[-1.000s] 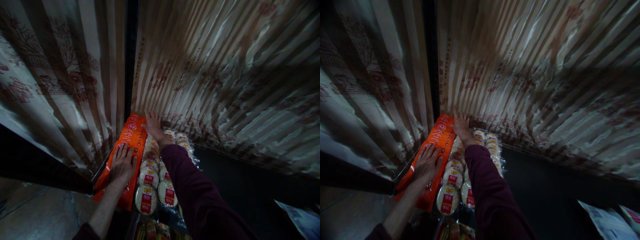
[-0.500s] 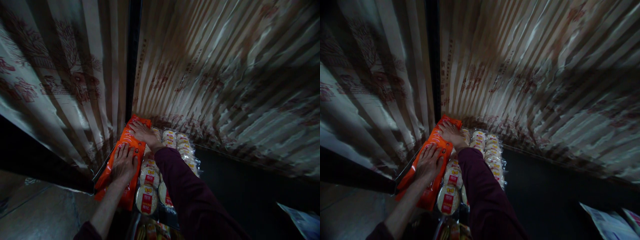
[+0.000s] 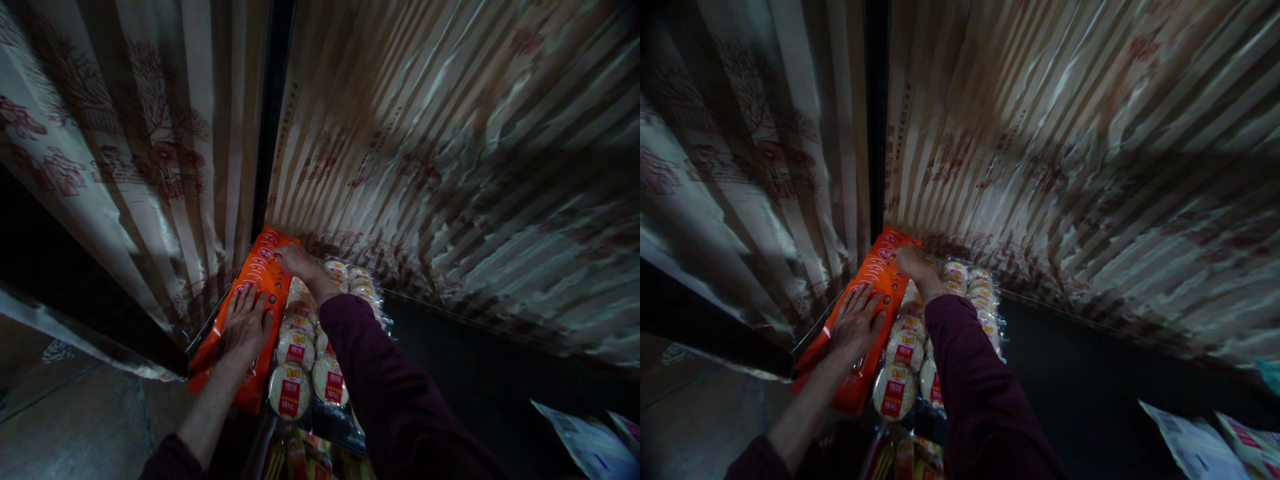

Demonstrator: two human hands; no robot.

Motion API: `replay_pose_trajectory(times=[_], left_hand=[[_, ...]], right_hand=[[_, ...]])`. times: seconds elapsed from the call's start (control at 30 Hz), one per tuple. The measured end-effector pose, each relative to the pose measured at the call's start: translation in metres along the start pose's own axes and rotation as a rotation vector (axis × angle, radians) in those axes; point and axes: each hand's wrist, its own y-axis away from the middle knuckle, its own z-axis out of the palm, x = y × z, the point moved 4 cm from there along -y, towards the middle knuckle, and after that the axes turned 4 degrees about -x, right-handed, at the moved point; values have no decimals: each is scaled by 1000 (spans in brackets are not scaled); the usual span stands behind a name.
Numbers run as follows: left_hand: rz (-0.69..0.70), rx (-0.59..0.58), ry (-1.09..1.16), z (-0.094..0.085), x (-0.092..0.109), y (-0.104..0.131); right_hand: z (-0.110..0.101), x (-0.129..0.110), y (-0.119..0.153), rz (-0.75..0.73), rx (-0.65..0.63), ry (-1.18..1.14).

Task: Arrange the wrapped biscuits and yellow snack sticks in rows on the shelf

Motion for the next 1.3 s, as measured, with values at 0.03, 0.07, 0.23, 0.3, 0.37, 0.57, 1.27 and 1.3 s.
replay_pose_trajectory(times=[0.03,0.07,0.23,0.3,0.37,0.57,1.27,1.3], left_hand=[[3,-3,0,-1,-1,0],[6,-6,0,-1,-1,1],[21,-20,-7,-4,-4,1],[22,-34,-3,-4,-5,1],[15,-56,3,-4,-5,1],[15,-79,19,-3,-4,1],[-26,-114,23,-1,-4,0],[-27,-113,24,-2,-4,0]], right_hand=[[1,-1,0,-11,-14,-8],[3,-2,0,-18,-31,-17],[6,-1,0,88,-24,-107],[6,0,1,157,-2,-137],[7,1,3,232,10,-119],[0,-1,7,335,100,-19],[-5,-20,29,175,15,101],[-5,-20,30,200,30,113]])
